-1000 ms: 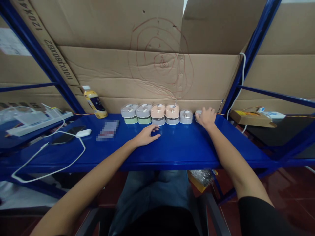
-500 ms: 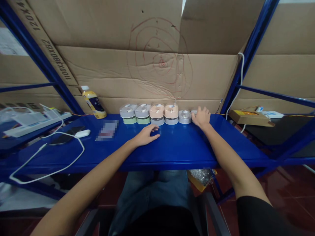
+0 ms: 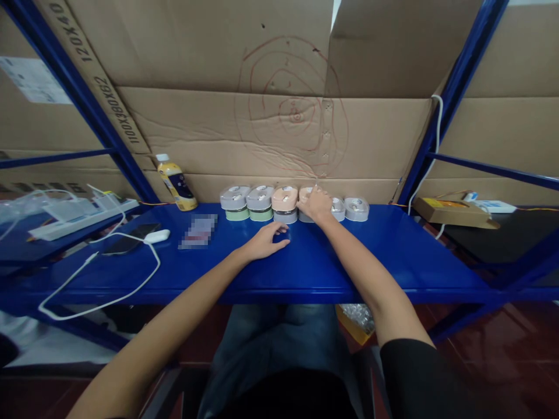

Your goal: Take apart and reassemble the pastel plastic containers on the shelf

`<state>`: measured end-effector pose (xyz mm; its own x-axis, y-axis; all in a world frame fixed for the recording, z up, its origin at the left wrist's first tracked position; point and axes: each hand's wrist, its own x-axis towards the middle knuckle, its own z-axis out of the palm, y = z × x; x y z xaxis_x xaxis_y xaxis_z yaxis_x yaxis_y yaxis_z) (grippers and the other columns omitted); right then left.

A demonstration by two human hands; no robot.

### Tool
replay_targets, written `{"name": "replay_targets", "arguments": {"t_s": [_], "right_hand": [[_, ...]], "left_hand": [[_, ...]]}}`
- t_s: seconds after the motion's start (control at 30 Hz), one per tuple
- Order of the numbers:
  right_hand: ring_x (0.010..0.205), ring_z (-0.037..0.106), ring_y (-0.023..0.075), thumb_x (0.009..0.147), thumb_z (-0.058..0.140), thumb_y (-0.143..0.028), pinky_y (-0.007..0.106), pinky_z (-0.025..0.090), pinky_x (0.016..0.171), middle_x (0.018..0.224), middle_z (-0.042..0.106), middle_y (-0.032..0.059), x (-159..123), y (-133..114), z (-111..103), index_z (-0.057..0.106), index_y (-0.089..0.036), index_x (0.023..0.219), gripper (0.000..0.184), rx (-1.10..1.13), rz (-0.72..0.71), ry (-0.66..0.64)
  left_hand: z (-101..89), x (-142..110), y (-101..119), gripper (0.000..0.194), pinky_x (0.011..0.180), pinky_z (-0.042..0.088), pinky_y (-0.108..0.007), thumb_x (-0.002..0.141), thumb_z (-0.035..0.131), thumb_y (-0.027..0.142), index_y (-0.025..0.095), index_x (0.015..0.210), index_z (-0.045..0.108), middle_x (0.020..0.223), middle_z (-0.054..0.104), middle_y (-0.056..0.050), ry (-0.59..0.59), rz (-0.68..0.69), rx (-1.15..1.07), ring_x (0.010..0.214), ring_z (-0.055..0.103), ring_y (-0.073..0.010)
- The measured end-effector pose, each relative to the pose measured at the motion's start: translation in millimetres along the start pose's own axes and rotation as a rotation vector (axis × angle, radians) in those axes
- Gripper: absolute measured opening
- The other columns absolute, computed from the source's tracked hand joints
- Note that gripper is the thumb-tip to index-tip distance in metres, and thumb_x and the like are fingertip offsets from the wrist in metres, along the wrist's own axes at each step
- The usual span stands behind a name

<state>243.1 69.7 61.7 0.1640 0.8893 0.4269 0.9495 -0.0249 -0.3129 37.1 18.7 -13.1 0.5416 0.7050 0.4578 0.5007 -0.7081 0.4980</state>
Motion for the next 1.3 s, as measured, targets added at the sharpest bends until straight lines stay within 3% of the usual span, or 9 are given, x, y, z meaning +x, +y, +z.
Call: {"name": "replay_targets", "arguments": {"t_s": [0.17, 0.27, 0.33, 0.47, 0.6, 0.8, 1.0, 1.2, 1.3], "right_hand": [[0.120, 0.066, 0.0415, 0.084, 0.063, -0.060, 0.050, 0.052, 0.098, 0.128, 0.070, 0.0249, 1, 41, -37, 0.057, -0.012, 0.137, 0.072, 0.164, 0.021, -0.002], [0.125, 0.063, 0.0370, 0.083, 0.065, -0.051, 0.049, 0.051, 0.104, 0.140, 0.066, 0.0172, -10, 66, -63, 0.054, -0.018, 0.143, 0.069, 0.370, -0.243, -0.032], [0.127, 0.062, 0.0338, 0.084, 0.064, -0.047, 0.048, 0.050, 0.106, 0.145, 0.063, 0.0121, -24, 76, -69, 0.054, -0.021, 0.143, 0.065, 0.525, -0.431, -0.191], [0.128, 0.062, 0.0308, 0.082, 0.071, -0.042, 0.047, 0.051, 0.108, 0.145, 0.062, 0.0086, -51, 76, -53, 0.053, -0.024, 0.145, 0.068, 0.633, -0.616, -0.549], [0.132, 0.060, 0.0321, 0.071, 0.083, -0.038, 0.047, 0.049, 0.112, 0.147, 0.060, 0.0109, -61, 67, -31, 0.049, -0.022, 0.150, 0.088, 0.579, -0.726, -0.680], [0.133, 0.059, 0.0387, 0.070, 0.084, -0.061, 0.056, 0.049, 0.111, 0.148, 0.059, 0.0169, -75, 47, -24, 0.048, -0.021, 0.153, 0.098, 0.396, -0.736, -0.462], [0.124, 0.064, 0.0365, 0.078, 0.077, -0.065, 0.053, 0.052, 0.106, 0.140, 0.065, 0.0142, -74, 44, -27, 0.057, -0.024, 0.144, 0.080, 0.373, -0.756, -0.324], [0.117, 0.068, 0.0320, 0.089, 0.067, -0.060, 0.048, 0.053, 0.103, 0.135, 0.068, 0.0145, -50, 80, -46, 0.055, -0.019, 0.144, 0.070, 0.501, -0.466, -0.106], [0.113, 0.069, 0.0314, 0.089, 0.066, -0.060, 0.047, 0.053, 0.100, 0.132, 0.070, 0.0152, -43, 89, -46, 0.055, -0.017, 0.143, 0.070, 0.488, -0.396, -0.065]], "left_hand": [[-2.5, 1, 1, 0.040, 0.098, 0.058, -0.047, 0.086, 0.073, 0.041, 0.019, 0.118, 0.062, 0.111, 0.070, -0.010, 0.076, -0.046, -0.084, 0.104, 0.069, -0.0261], [-5.7, 4, 0, 0.061, 0.101, 0.057, -0.048, 0.081, 0.081, 0.044, 0.017, 0.129, 0.056, 0.115, 0.069, -0.013, 0.168, -0.109, -0.279, 0.108, 0.069, -0.0259], [-8.4, 6, -1, 0.076, 0.105, 0.055, -0.048, 0.075, 0.087, 0.043, 0.018, 0.137, 0.050, 0.124, 0.067, -0.016, 0.172, -0.138, -0.431, 0.116, 0.068, -0.0273], [-13.3, 5, -5, 0.095, 0.112, 0.049, -0.053, 0.066, 0.092, 0.037, 0.022, 0.146, 0.042, 0.142, 0.060, -0.020, 0.047, -0.122, -0.599, 0.131, 0.062, -0.0318], [-14.8, -1, -2, 0.107, 0.114, 0.046, -0.055, 0.058, 0.097, 0.039, 0.020, 0.148, 0.041, 0.144, 0.058, -0.021, -0.069, -0.105, -0.511, 0.135, 0.059, -0.0349], [-7.9, -3, 11, 0.114, 0.112, 0.047, -0.055, 0.056, 0.098, 0.047, 0.020, 0.150, 0.040, 0.142, 0.060, -0.019, -0.038, -0.032, -0.311, 0.132, 0.060, -0.0378], [-6.0, -3, 11, 0.117, 0.111, 0.048, -0.054, 0.059, 0.096, 0.051, 0.022, 0.155, 0.037, 0.147, 0.057, -0.019, 0.001, -0.027, -0.243, 0.135, 0.057, -0.0384], [-10.6, -8, 17, 0.047, 0.116, 0.044, -0.053, 0.090, 0.074, 0.049, 0.027, 0.132, 0.071, 0.128, 0.063, -0.012, -0.093, 0.123, -0.017, 0.132, 0.056, -0.0330], [-10.9, -8, 20, 0.035, 0.117, 0.044, -0.051, 0.098, 0.062, 0.047, 0.028, 0.124, 0.076, 0.126, 0.063, -0.012, -0.075, 0.150, 0.007, 0.133, 0.054, -0.0319]]}}
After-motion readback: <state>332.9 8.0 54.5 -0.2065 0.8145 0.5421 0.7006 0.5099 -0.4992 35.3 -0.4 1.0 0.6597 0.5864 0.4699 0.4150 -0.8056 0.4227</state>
